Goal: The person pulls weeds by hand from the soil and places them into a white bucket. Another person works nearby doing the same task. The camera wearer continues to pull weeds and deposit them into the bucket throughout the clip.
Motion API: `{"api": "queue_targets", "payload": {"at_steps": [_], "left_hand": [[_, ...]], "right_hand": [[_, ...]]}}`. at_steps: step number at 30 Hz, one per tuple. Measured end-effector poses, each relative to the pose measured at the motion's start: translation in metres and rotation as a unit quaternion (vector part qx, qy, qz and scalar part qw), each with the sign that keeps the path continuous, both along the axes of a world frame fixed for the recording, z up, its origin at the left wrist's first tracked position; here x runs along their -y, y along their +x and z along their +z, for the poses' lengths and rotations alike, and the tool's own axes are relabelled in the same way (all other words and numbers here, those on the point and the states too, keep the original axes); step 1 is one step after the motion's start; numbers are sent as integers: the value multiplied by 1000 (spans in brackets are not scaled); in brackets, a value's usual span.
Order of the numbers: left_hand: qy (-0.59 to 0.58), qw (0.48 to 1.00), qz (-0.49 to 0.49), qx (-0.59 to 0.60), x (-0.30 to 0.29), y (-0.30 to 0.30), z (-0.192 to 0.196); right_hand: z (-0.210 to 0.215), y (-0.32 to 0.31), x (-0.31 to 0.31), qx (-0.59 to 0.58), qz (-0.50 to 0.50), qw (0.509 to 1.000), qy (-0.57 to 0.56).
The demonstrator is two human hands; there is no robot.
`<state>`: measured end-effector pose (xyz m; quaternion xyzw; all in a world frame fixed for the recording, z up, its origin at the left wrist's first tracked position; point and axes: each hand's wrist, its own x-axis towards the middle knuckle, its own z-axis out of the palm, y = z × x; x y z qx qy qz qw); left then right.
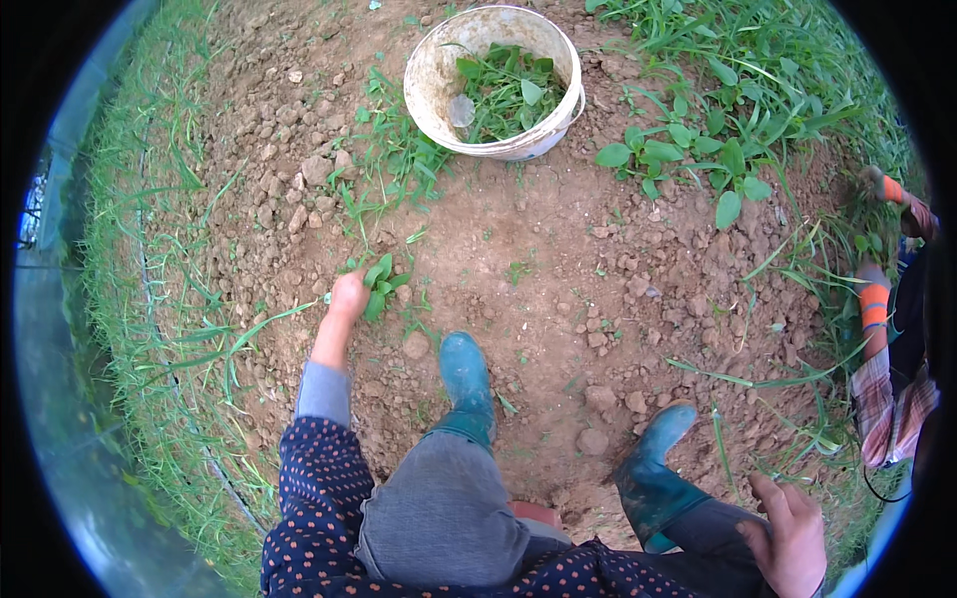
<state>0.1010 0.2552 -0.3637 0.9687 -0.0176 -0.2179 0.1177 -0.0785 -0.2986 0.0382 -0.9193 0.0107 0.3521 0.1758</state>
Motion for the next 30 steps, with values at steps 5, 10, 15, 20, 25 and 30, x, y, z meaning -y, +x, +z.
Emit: {"api": "queue_targets", "payload": {"at_steps": [5, 10, 15, 20, 25, 30], "left_hand": [[-244, 933, 261, -43, 23, 9, 29], [-42, 995, -3, 91, 80, 54, -19], [-1, 999, 2, 48, 76, 59, -47], [64, 996, 5, 63, 72, 57, -47], [136, 990, -22, 23, 85, 63, -46], [-14, 998, 30, 55, 70, 55, -40]], "right_hand": [[2, -3, -5, 14, 32, 999, 15], [7, -4, -10, 24, 16, 1000, 10], [7, -1, -6, 17, 20, 1000, 5], [2, 4, -4, 7, 22, 1000, 13], [-1, 4, -6, 9, 18, 1000, 13], [0, 2, -3, 24, 25, 999, 13]]}}
